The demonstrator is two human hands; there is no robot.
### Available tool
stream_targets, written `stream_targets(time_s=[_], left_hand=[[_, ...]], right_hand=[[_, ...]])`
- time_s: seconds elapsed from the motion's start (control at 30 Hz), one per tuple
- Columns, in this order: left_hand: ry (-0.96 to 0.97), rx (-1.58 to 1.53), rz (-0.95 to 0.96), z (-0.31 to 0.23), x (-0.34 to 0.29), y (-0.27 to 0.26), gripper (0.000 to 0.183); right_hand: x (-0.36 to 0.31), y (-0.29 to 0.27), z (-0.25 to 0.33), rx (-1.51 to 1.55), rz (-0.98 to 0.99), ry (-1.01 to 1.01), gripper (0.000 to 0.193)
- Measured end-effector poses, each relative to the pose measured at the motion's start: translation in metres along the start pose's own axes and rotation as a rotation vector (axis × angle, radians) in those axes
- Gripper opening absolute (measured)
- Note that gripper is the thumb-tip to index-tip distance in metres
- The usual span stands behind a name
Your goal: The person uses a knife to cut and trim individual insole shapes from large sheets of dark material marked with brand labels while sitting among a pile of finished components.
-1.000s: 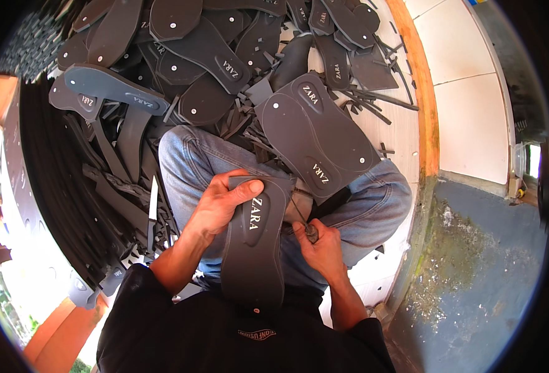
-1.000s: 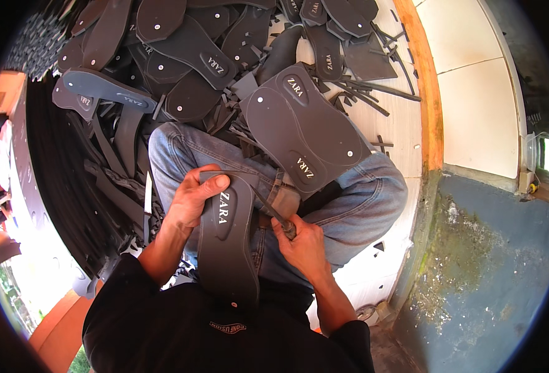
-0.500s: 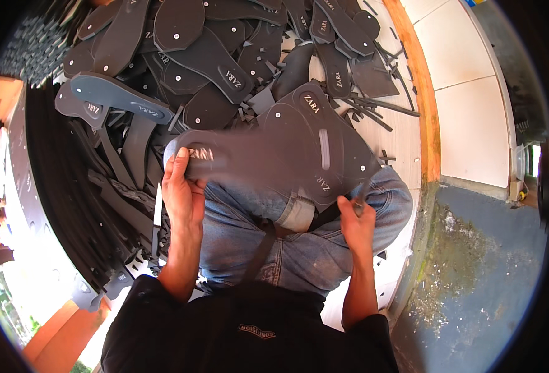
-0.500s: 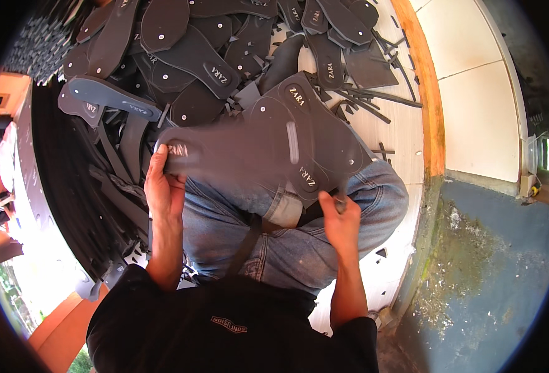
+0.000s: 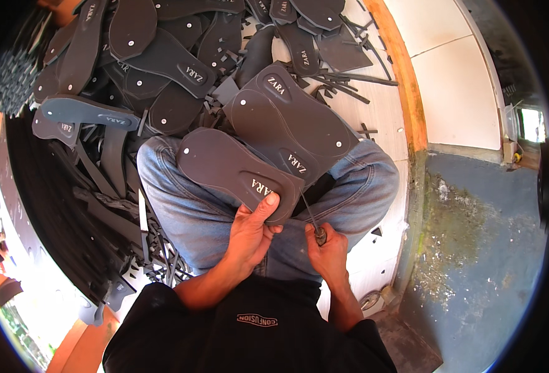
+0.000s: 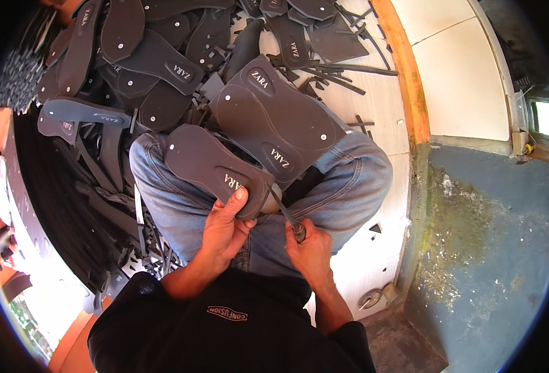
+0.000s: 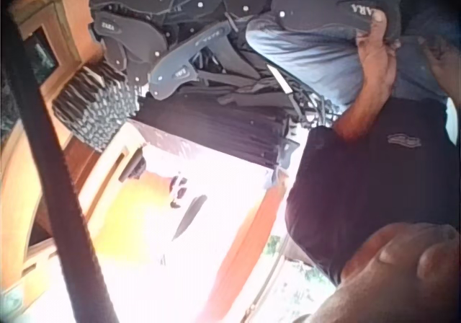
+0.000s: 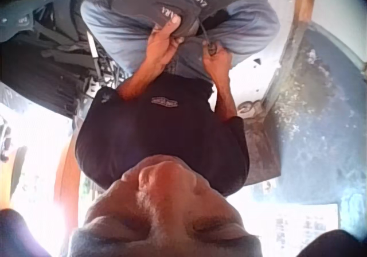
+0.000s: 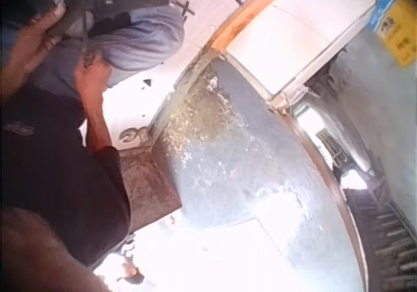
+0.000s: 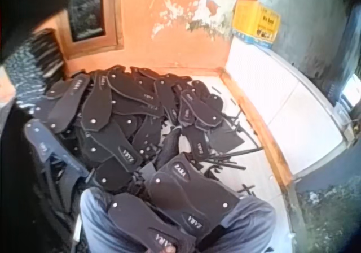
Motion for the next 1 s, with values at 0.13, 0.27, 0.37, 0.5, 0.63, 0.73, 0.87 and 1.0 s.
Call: stream_targets(time_s=[0.13, 0.27, 0.37, 0.5, 0.63, 0.73, 0.87, 1.0], left_hand=[[0.015, 0.036, 0.047, -0.004, 0.001, -0.011, 0.012], [0.025, 0.143, 0.055, 0.001, -0.002, -0.035, 0.012], [0.007, 0.223, 0.035, 0.003, -0.008, -0.052, 0.012], [-0.05, 0.414, 0.184, -0.022, -0.004, -0.056, 0.02], [0.188, 0.855, 0.241, -0.096, 0.01, 0.001, 0.037], [0.664, 0.483, 0.244, -0.174, 0.066, 0.053, 0.035], [0.648, 0.16, 0.012, -0.169, 0.102, 0.041, 0.026], [0.036, 0.292, 0.117, -0.015, 0.123, -0.086, 0.027]], right_hand=[[-0.001, 0.003, 0.004, 0.0, 0.043, 0.007, 0.026], [0.011, 0.008, 0.014, -0.102, 0.11, -0.16, 0.022], [0.04, 0.02, 0.041, -0.039, 0.094, -0.265, 0.022], [0.052, 0.029, 0.026, 0.213, 0.044, -0.066, 0.026], [0.042, 0.019, -0.005, 0.278, 0.039, 0.123, 0.032], [0.036, 0.018, 0.001, 0.316, 0.035, 0.103, 0.033], [0.041, 0.022, -0.006, 0.39, -0.051, 0.092, 0.033], [0.036, 0.013, -0.003, 0.53, -0.074, 0.119, 0.032]])
Point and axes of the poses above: each hand's wrist, its own x-axis towards the middle knuckle, its own y-axis out of the palm, z = x × y, the point moved 2 cm from there along x, towards the middle knuckle, and after that the axes turned 4 degrees about -z, right-handed, at the moved point
